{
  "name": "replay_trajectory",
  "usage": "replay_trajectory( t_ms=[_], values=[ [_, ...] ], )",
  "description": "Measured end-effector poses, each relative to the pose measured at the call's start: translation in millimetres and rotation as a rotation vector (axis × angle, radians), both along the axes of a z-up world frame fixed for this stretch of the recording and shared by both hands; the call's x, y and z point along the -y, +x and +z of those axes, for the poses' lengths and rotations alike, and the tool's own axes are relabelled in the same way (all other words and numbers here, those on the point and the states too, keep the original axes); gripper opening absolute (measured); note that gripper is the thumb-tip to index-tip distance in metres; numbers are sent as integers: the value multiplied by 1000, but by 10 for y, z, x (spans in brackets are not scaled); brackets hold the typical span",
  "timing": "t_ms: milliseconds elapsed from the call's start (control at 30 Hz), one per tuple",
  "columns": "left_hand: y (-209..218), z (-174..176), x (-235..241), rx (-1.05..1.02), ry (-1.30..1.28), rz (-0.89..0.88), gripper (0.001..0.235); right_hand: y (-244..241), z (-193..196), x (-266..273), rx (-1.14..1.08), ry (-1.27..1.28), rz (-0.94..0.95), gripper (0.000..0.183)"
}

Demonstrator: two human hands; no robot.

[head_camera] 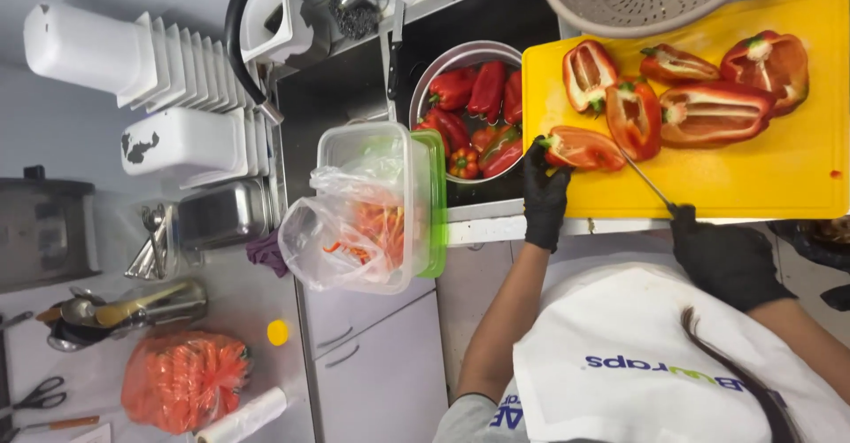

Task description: Cutting, deseeded, and cleaning red bell peppers on a cutting board.

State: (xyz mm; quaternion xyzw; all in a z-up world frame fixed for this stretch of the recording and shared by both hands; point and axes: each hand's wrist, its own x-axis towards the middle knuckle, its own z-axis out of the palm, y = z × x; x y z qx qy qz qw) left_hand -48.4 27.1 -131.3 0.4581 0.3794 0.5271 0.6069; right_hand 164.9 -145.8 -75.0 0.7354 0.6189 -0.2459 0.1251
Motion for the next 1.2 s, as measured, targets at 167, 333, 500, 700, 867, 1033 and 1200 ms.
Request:
replay_trajectory(
  t_ms=[167,333,500,700,867,1033,1200],
  values=[
    [3,-194,-116,252,-215,38,53,12,99,-32,38,76,94,47],
    [25,-134,-142,-107,-65,107,50,28,386,-178,31,174,133,42],
    [-13,-30,-57,-132,-2,72,46,-167,356,-533,43,210,93,35],
    [-49,-7,-89,-74,22,142,42,-92,313,-450,79,236,134,41],
    [-185,-3,-227,210,-158,218,42,186,187,-9,-29,84,-43,30],
    [-163,206,-512,140,-156,57,48,377,-124,240,-886,-55,-1016,44],
    [18,179,-680,-212,57,-347,52,891,-263,292,-1098,-24,-1206,47]
  ],
)
